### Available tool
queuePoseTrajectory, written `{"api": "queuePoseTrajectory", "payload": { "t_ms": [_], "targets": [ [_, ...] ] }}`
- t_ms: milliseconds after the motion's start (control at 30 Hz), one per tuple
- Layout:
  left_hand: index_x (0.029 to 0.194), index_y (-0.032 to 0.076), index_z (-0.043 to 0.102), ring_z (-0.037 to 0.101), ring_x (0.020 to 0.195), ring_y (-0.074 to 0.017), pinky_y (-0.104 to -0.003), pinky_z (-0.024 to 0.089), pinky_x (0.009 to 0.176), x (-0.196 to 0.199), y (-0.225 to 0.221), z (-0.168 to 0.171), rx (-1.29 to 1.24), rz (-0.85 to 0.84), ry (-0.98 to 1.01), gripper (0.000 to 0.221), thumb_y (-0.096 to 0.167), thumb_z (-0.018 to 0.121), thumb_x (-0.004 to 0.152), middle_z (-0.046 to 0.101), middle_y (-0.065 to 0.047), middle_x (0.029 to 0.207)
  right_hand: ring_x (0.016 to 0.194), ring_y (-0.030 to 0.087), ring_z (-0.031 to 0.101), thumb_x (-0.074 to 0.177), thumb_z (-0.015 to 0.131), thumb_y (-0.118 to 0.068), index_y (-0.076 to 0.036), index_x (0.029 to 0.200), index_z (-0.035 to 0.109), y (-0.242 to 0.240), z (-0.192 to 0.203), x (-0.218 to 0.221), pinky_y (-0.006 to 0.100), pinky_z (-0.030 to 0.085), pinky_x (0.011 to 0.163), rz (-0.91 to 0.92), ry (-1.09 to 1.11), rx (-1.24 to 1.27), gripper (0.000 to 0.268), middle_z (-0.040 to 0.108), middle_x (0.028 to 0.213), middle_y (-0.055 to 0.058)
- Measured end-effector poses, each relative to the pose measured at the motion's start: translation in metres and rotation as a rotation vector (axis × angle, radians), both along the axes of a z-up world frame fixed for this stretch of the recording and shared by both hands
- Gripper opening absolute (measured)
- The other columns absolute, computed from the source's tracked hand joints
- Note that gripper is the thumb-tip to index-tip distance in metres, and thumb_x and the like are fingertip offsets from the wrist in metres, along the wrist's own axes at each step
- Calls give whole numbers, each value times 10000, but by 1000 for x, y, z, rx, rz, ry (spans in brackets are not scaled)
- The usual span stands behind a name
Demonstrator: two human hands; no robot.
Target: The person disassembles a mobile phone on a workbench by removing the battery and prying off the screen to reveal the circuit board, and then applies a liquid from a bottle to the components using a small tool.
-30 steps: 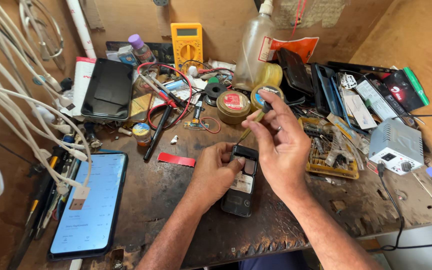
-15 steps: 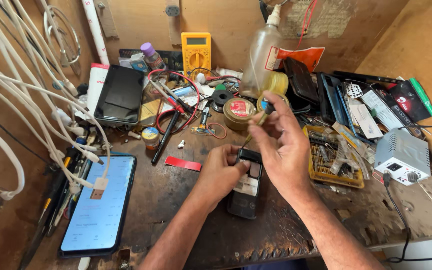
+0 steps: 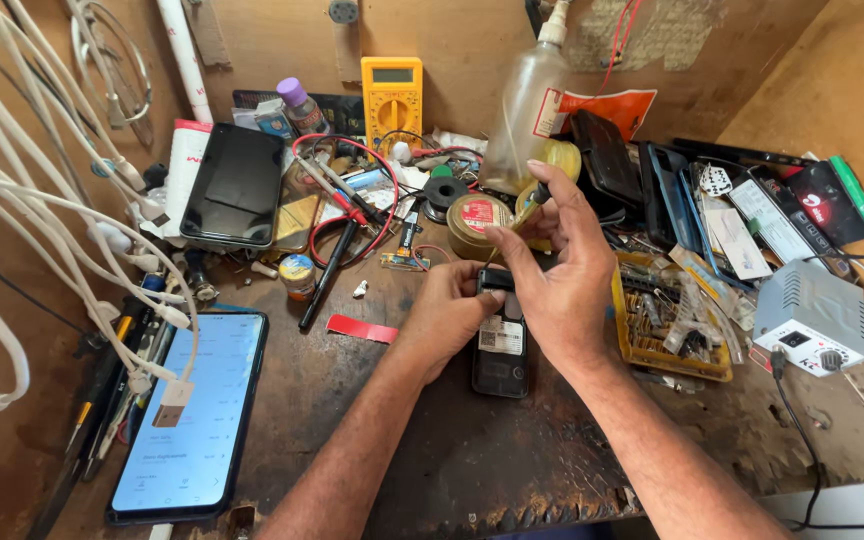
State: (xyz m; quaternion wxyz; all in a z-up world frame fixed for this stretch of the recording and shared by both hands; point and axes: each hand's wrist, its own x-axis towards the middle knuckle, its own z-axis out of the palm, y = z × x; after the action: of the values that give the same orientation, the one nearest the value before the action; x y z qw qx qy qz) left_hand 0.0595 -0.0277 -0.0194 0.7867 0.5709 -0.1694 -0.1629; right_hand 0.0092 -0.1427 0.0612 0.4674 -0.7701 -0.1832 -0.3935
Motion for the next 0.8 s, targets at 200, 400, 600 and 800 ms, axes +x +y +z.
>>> {"api": "queuePoseTrajectory", "payload": {
  "t_ms": [200, 400, 600, 800],
  "targets": [
    [1073, -57, 670, 663, 793, -88, -254, 537, 678, -11, -2, 0, 15, 55, -28, 194, -26, 656, 883, 727, -41, 909, 955, 62, 656, 1013, 675, 60, -33, 1538, 487, -2, 1, -7, 231, 577, 901, 33, 83, 57, 565, 638, 1017, 5],
    [1096, -74, 684, 677, 792, -97, -259, 552, 693, -18, 0, 6, 80, 107, -79, 225, -23, 652, 879, 734, -45, 899, 974, 112, 640, 921, 796, 45, 34, 1410, 599, -8, 6, -11, 248, 568, 878, -23, 47, -42, 528, 616, 1187, 94],
    [1143, -30, 668, 650, 754, -101, -266, 525, 659, -26, 3, 13, 100, 135, -50, 272, -12, 666, 871, 718, -49, 862, 1054, 78, 684, 1027, 605, 59, 46, 1356, 583, -4, 12, -10, 248, 603, 944, 117, 100, 135, 330, 606, 1478, 81],
    [1141, -51, 658, 666, 766, -97, -259, 541, 673, -27, 1, 13, 36, 94, -29, 269, -16, 639, 875, 727, -43, 884, 949, 124, 607, 950, 733, 78, 7, 1430, 587, 1, 13, -14, 257, 564, 886, -6, 63, -12, 507, 623, 1233, 96]
  ]
}}
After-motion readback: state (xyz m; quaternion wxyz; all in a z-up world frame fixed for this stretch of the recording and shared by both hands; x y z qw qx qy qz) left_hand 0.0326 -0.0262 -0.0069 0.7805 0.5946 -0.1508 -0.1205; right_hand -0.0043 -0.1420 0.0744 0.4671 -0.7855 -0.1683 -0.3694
